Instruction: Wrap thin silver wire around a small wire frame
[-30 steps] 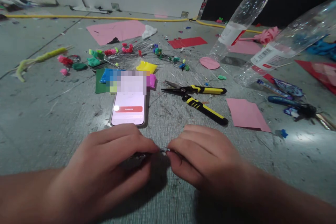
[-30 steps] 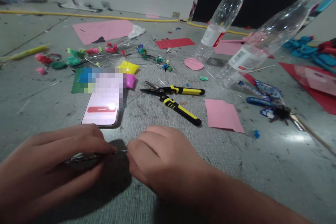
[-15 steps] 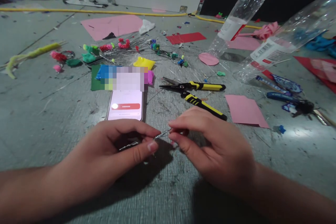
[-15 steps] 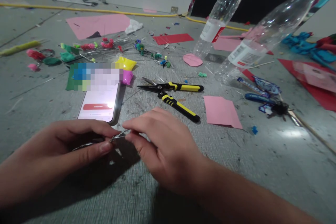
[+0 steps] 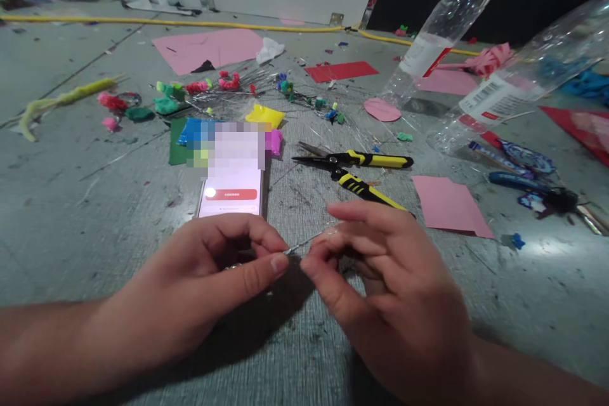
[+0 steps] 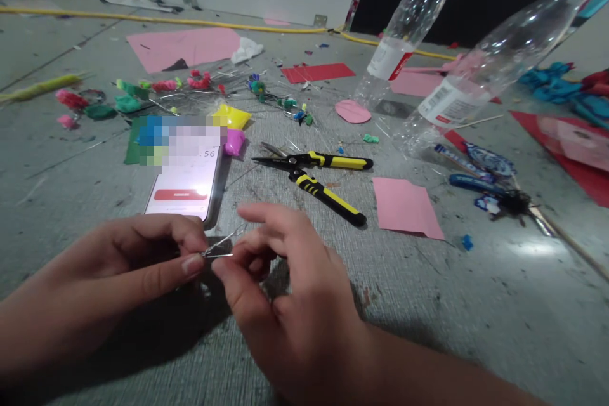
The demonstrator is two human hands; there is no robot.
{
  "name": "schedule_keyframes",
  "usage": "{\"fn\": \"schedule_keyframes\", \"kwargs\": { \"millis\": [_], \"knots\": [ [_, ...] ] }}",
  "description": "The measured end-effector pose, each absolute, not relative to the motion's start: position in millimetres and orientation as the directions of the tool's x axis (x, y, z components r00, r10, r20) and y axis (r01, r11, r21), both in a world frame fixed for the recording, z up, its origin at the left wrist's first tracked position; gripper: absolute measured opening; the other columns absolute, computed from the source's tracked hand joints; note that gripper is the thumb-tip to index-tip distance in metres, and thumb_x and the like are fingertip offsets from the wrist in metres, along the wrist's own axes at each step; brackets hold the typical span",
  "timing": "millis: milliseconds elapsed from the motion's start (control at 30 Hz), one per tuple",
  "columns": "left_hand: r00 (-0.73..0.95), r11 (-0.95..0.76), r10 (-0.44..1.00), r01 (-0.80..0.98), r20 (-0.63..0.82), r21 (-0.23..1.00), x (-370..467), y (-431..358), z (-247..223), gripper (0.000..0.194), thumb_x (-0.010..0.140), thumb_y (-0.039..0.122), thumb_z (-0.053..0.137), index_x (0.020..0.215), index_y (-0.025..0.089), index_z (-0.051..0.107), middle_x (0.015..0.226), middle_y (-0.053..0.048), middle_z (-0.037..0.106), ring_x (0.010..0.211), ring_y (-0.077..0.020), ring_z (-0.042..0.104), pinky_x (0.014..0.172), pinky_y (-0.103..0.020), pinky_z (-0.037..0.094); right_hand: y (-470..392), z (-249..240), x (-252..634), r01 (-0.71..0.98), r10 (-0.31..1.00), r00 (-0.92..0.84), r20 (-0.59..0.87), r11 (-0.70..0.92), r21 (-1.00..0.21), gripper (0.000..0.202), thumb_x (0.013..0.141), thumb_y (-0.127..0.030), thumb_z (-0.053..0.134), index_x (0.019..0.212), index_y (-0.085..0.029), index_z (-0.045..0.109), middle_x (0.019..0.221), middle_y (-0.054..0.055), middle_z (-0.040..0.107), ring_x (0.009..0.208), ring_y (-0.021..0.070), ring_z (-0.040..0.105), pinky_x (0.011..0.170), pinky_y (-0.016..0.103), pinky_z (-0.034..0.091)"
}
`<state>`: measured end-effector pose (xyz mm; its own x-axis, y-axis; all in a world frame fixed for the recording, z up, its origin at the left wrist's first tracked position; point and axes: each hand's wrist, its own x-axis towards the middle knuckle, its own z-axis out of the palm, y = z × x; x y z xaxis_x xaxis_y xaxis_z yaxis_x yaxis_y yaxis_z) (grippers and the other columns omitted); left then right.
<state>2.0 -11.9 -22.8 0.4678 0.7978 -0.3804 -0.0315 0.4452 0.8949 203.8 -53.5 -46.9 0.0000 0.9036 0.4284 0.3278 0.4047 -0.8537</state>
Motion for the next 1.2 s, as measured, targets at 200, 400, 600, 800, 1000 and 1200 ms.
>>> {"fn": "schedule_keyframes", "kwargs": {
  "millis": [200,400,600,800,1000,1200],
  "knots": [
    [0.494,0.601,0.722,-0.1,-0.485,0.793,2,-17,-25,0.027,0.082,0.042,0.092,0.088,0.022,0.075,0.07,-0.001,0.067,0.061,-0.0153,0.064,0.054,-0.023,0.047,-54,-37,222,0.492,0.749,-0.298,0.592,0.652,-0.576,0.033,0.096,-0.004,0.063,0.122,-0.025,0.066,0.094,0.001,0.079,0.079,0.0162,0.075,0.078,0.032,0.067],
    [0.57,0.723,0.617,-0.137,-0.543,0.677,2,-17,-27,0.023,0.083,0.037,0.091,0.088,0.023,0.073,0.067,0.0,0.066,0.056,-0.0147,0.061,0.053,-0.024,0.047,-50,-40,220,0.572,0.476,-0.363,0.801,0.792,-0.211,0.03,0.109,-0.013,0.047,0.105,-0.018,0.077,0.092,0.005,0.083,0.078,0.0195,0.073,0.062,0.035,0.062],
    [0.579,0.739,0.605,-0.151,-0.547,0.657,0,-16,-27,0.023,0.082,0.034,0.093,0.088,0.022,0.075,0.072,0.0,0.07,0.06,-0.0122,0.061,0.063,-0.026,0.05,-46,-36,223,0.597,0.477,-0.451,0.755,0.789,-0.142,0.031,0.108,-0.015,0.05,0.103,-0.028,0.079,0.108,-0.003,0.085,0.094,0.0184,0.073,0.089,0.034,0.06],
    [0.595,0.741,0.59,-0.13,-0.546,0.659,3,-17,-23,0.025,0.08,0.035,0.095,0.084,0.021,0.075,0.073,0.001,0.068,0.062,-0.0119,0.059,0.064,-0.027,0.05,-45,-27,228,0.586,0.491,-0.487,0.722,0.797,-0.146,0.028,0.104,-0.013,0.051,0.104,-0.022,0.077,0.111,-0.004,0.085,0.092,0.0174,0.07,0.082,0.042,0.05],
    [0.584,0.689,0.615,-0.072,-0.53,0.721,5,-16,-24,0.026,0.08,0.038,0.095,0.086,0.02,0.076,0.074,0.001,0.067,0.062,-0.0111,0.056,0.063,-0.026,0.049,-36,-19,229,0.524,0.493,-0.56,0.665,0.833,-0.177,0.02,0.094,-0.006,0.059,0.093,-0.018,0.074,0.098,-0.004,0.085,0.091,0.0177,0.066,0.084,0.045,0.036],
    [0.602,0.598,0.636,0.01,-0.482,0.801,2,-14,-24,0.027,0.085,0.038,0.089,0.085,0.019,0.07,0.071,0.004,0.061,0.058,-0.0098,0.048,0.052,-0.02,0.038,-38,-27,225,0.565,0.557,-0.53,0.64,0.794,-0.223,0.011,0.09,-0.009,0.067,0.09,-0.017,0.074,0.089,0.001,0.081,0.088,0.0223,0.057,0.085,0.047,0.034]
  ]
}}
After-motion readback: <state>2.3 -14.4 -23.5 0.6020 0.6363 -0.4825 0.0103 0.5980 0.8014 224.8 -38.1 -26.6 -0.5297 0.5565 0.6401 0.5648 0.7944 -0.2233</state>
